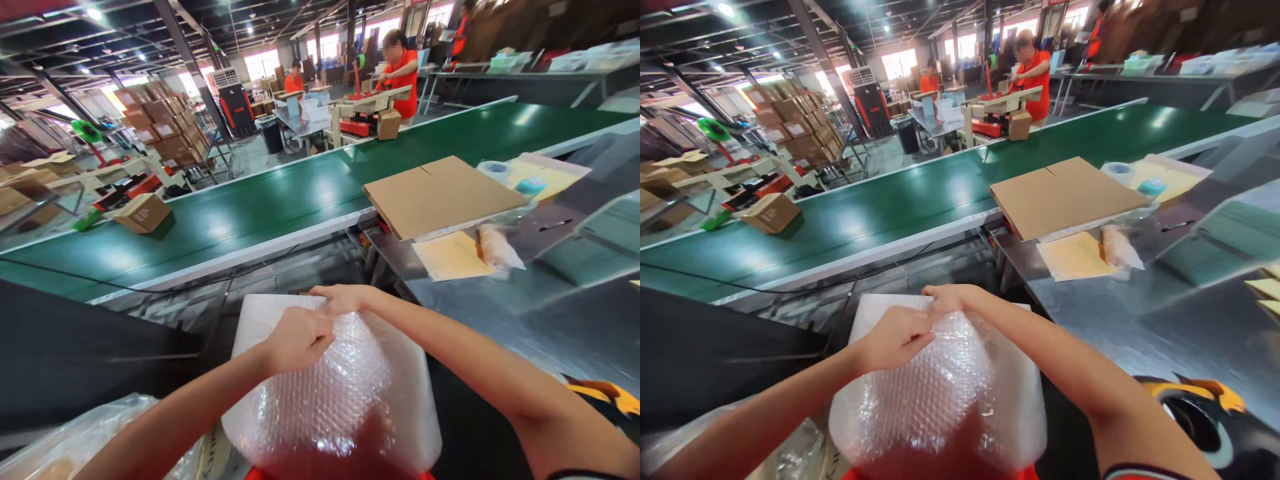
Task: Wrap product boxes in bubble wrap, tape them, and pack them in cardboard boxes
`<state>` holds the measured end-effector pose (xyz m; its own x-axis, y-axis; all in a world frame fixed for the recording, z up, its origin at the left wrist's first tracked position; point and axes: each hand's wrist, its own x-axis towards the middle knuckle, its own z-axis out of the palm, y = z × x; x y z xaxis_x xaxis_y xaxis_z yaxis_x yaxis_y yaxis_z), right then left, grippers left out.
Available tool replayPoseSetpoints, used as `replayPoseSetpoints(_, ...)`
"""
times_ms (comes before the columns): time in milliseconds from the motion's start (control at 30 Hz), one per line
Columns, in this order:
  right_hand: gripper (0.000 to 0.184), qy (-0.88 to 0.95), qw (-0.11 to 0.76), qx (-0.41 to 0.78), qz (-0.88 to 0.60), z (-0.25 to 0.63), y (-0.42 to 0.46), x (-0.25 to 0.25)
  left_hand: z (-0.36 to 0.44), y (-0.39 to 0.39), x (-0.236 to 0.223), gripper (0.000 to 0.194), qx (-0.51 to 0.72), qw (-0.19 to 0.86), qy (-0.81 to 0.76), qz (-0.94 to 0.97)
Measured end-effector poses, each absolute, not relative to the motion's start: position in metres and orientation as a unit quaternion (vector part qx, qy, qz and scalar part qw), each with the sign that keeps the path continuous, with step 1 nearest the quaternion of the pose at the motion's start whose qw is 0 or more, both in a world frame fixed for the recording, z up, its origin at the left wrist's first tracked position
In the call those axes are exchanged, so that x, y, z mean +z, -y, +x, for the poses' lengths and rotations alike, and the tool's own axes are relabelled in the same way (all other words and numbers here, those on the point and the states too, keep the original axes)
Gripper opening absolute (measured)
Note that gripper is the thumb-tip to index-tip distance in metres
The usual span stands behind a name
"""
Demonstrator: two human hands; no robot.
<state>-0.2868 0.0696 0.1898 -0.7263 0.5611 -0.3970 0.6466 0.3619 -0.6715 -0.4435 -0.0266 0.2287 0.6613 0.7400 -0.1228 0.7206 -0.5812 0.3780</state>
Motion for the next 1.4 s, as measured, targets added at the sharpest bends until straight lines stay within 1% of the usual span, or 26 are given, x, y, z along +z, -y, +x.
replayPoseSetpoints(133,0.067,-0.833,0.082,-0.400,0.373,-0.291,-0.064,0.195,-0.447,0.027,0.222,0.036,0.078,0.230,-0.356,0.902)
replayPoseSetpoints(267,0.063,-0.840,0.101,-0.388,0.366,-0.295,-0.066,0.196,-0.449,0.031,0.220,0.037,0.119,0.260,-0.314,0.906)
replayPoseSetpoints(400,0.063,-0.846,0.108,-0.386,0.351,-0.297,-0.069,0.192,-0.449,0.038,0.222,0.037,0.142,0.290,-0.295,0.899)
replayPoseSetpoints(533,0.058,-0.847,0.101,-0.398,0.339,-0.298,-0.071,0.188,-0.450,0.041,0.226,0.039,0.155,0.334,-0.288,0.884)
replayPoseSetpoints(633,0.062,-0.846,0.069,-0.409,0.336,-0.298,-0.070,0.188,-0.454,0.038,0.225,0.040,0.157,0.337,-0.310,0.875)
replayPoseSetpoints(700,0.066,-0.846,0.030,-0.413,0.337,-0.296,-0.068,0.193,-0.457,0.035,0.225,0.041,0.164,0.336,-0.326,0.868)
replayPoseSetpoints(733,0.062,-0.846,0.004,-0.412,0.338,-0.293,-0.066,0.198,-0.459,0.034,0.225,0.041,0.169,0.336,-0.332,0.865)
replayPoseSetpoints(800,0.043,-0.847,-0.052,-0.399,0.348,-0.284,-0.060,0.210,-0.462,0.034,0.227,0.043,0.184,0.330,-0.343,0.860)
replayPoseSetpoints(833,0.040,-0.849,-0.076,-0.381,0.359,-0.278,-0.056,0.216,-0.464,0.035,0.229,0.044,0.190,0.324,-0.350,0.858)
replayPoseSetpoints(900,0.042,-0.857,-0.105,-0.338,0.376,-0.265,-0.047,0.225,-0.465,0.037,0.231,0.044,0.196,0.316,-0.361,0.856)
replayPoseSetpoints(967,0.037,-0.861,-0.144,-0.319,0.369,-0.254,-0.038,0.229,-0.464,0.038,0.232,0.043,0.195,0.320,-0.362,0.854)
replayPoseSetpoints(1067,0.034,-0.842,-0.208,-0.389,0.312,-0.243,-0.029,0.224,-0.463,0.039,0.230,0.041,0.192,0.327,-0.360,0.853)
replayPoseSetpoints(1133,0.036,-0.829,-0.194,-0.443,0.282,-0.240,-0.027,0.217,-0.463,0.040,0.227,0.040,0.191,0.320,-0.359,0.856)
replayPoseSetpoints(1233,0.043,-0.817,-0.160,-0.488,0.262,-0.240,-0.027,0.209,-0.463,0.040,0.225,0.040,0.192,0.304,-0.349,0.865)
replayPoseSetpoints(1333,0.045,-0.796,-0.170,-0.529,0.240,-0.244,-0.028,0.204,-0.461,0.040,0.224,0.043,0.199,0.278,-0.339,0.877)
replayPoseSetpoints(1400,0.043,-0.801,-0.175,-0.516,0.250,-0.247,-0.027,0.202,-0.459,0.040,0.223,0.045,0.207,0.261,-0.339,0.880)
